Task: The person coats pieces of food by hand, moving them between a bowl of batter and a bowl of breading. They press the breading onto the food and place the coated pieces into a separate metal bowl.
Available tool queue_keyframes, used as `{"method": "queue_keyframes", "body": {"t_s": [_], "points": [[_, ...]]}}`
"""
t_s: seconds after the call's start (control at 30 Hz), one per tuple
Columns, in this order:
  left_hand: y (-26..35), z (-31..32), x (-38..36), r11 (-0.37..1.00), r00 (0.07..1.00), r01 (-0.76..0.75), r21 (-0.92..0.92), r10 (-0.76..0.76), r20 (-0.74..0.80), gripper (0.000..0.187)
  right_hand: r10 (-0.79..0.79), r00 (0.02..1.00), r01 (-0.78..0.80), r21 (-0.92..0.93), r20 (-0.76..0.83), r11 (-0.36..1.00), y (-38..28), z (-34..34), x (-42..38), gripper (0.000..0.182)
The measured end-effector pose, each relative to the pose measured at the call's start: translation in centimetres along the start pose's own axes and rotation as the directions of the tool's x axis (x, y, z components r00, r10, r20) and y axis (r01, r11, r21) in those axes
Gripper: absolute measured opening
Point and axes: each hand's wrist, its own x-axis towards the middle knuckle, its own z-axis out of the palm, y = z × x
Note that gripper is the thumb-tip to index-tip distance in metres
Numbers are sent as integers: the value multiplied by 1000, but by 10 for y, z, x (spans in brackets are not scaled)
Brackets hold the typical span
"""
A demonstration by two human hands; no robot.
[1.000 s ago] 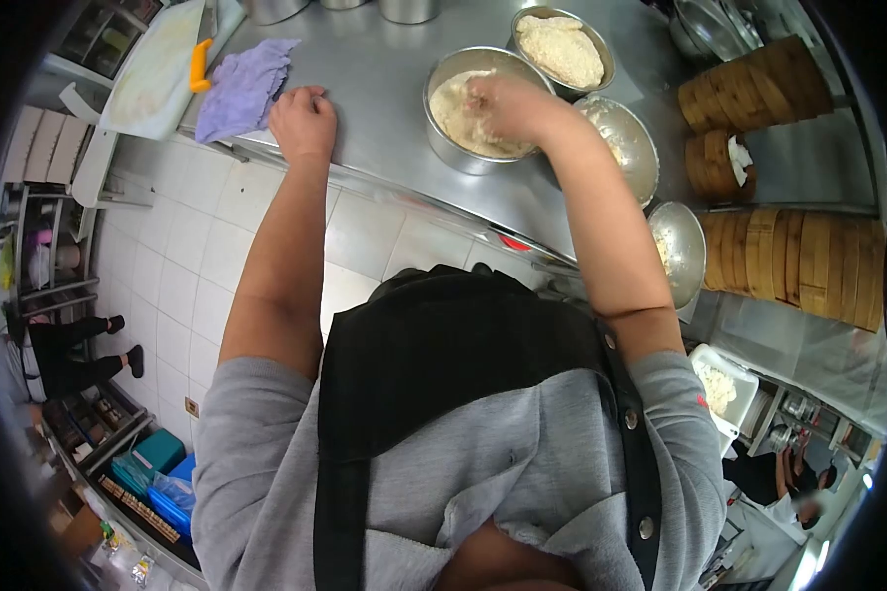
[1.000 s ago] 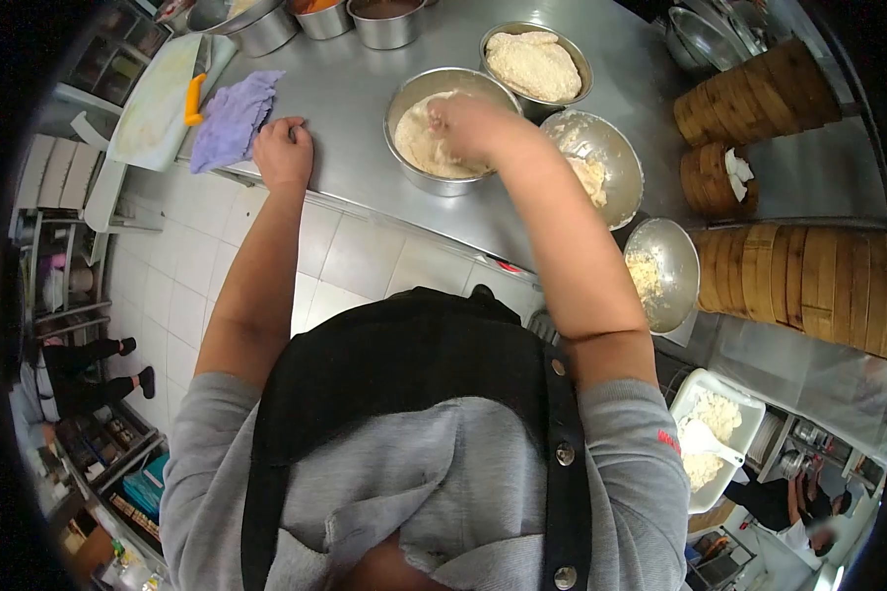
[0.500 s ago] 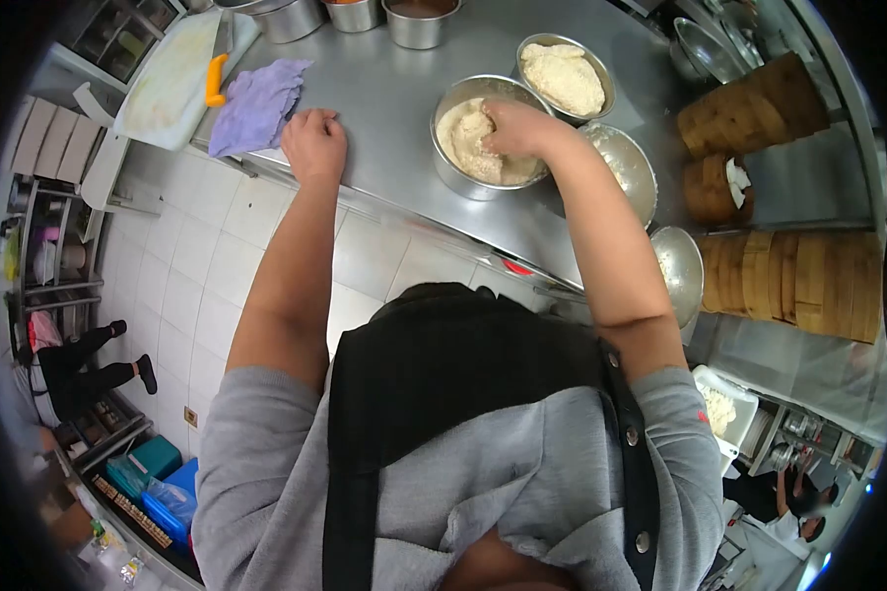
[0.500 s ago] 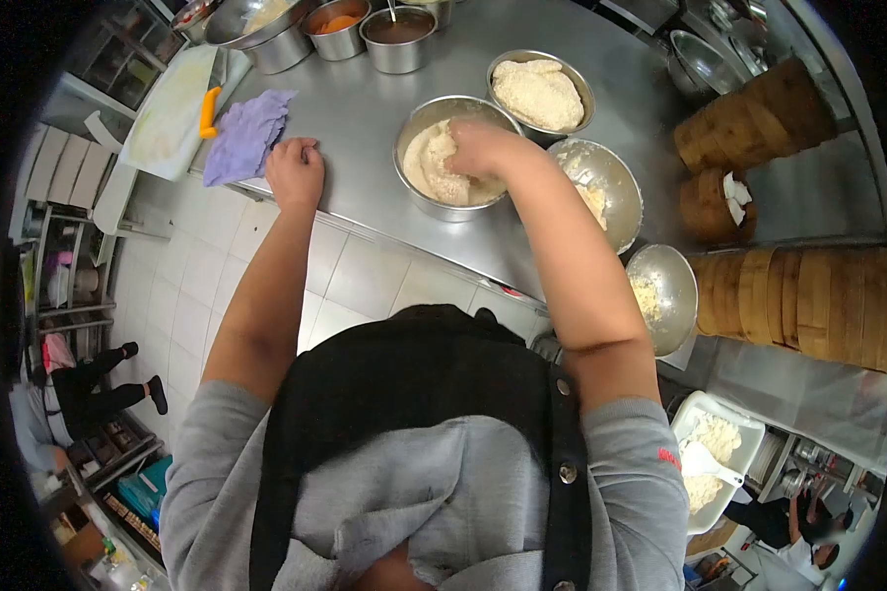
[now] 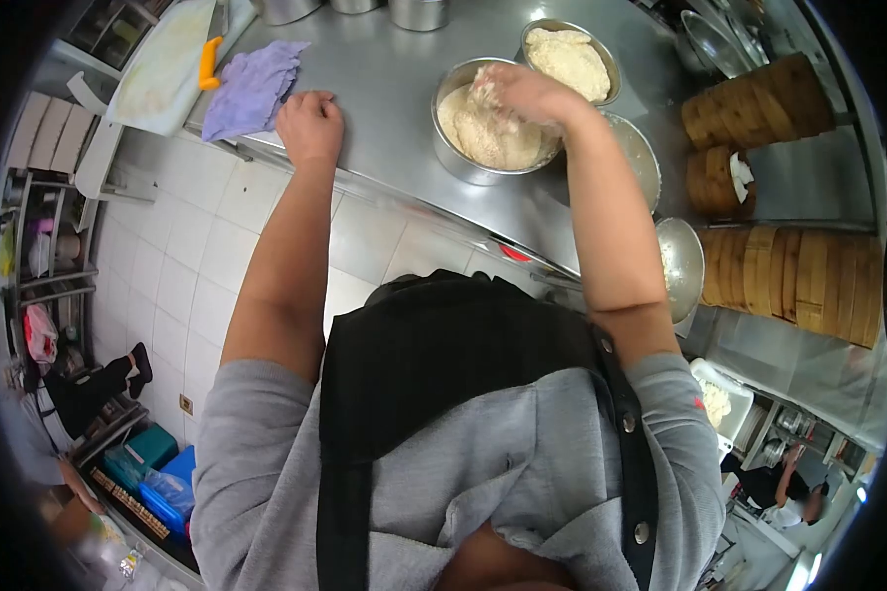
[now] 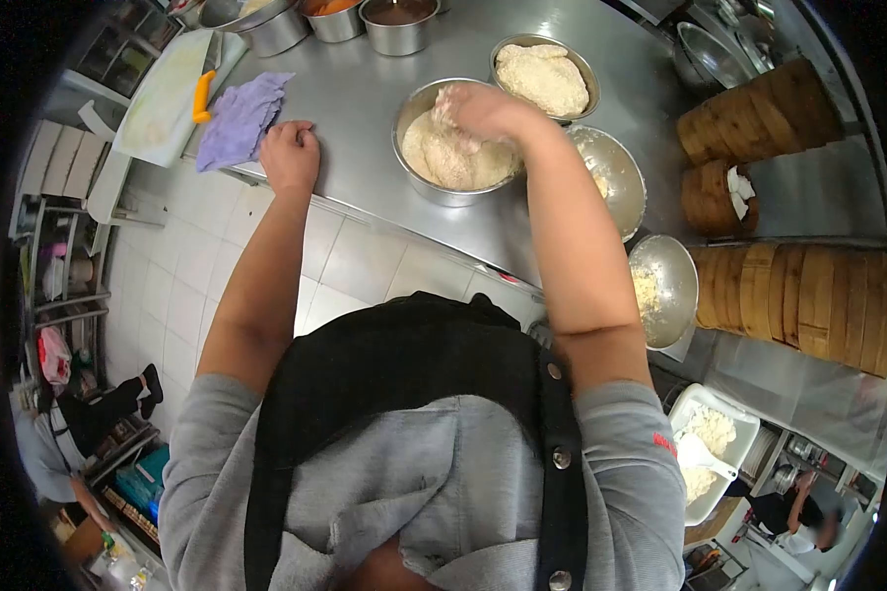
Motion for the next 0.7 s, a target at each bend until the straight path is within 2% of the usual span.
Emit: {"method": "queue_keyframes", "body": {"t_s": [0.07, 0.13, 0.2, 0.23, 0.33, 0.37, 0.47, 0.5, 0.6, 0.7], "points": [[0, 1, -2, 1000, 1000, -10, 1, 10, -18, 13, -8, 1000, 15, 284, -27, 959, 7, 4, -1, 28], [1, 1, -3, 1000, 1000, 4, 3, -4, -15, 13, -21, 1000, 21, 0, -5, 1000, 7, 10, -2, 32], [2, 1, 2, 1000, 1000, -1, 8, 1, -26, 13, -37, 999, 41, -290, 21, 956, 0, 12, 1, 37], [1, 0, 1, 1000, 1000, -9, 14, 9, -24, 13, -66, 997, 55, -239, -40, 969, -2, 12, -2, 34], [0, 1, -1, 1000, 1000, -4, 6, 4, -19, 13, 157, 985, -128, -319, 66, 939, -21, 13, -6, 47], [1, 1, -1, 1000, 1000, -1, -2, 1, -20, 13, 202, 974, -130, -485, 99, 865, -16, 29, 1, 47], [1, 0, 1, 1000, 1000, 19, 18, -19, 22, 13, 125, 975, -7, -538, 183, 843, -2, 15, 10, 45], [1, -1, 1, 1000, 1000, 18, 15, -18, 19, 13, 69, 984, 35, -562, 163, 827, -3, 8, 2, 42], [3, -1, -1, 1000, 1000, 17, 6, -17, 7, 13, 182, 982, -184, -482, -52, 857, -31, 12, -22, 45], [3, -2, -2, 1000, 1000, 10, 12, -11, 9, 14, 214, 953, -294, -486, -214, 823, -31, 47, -19, 57]]}}
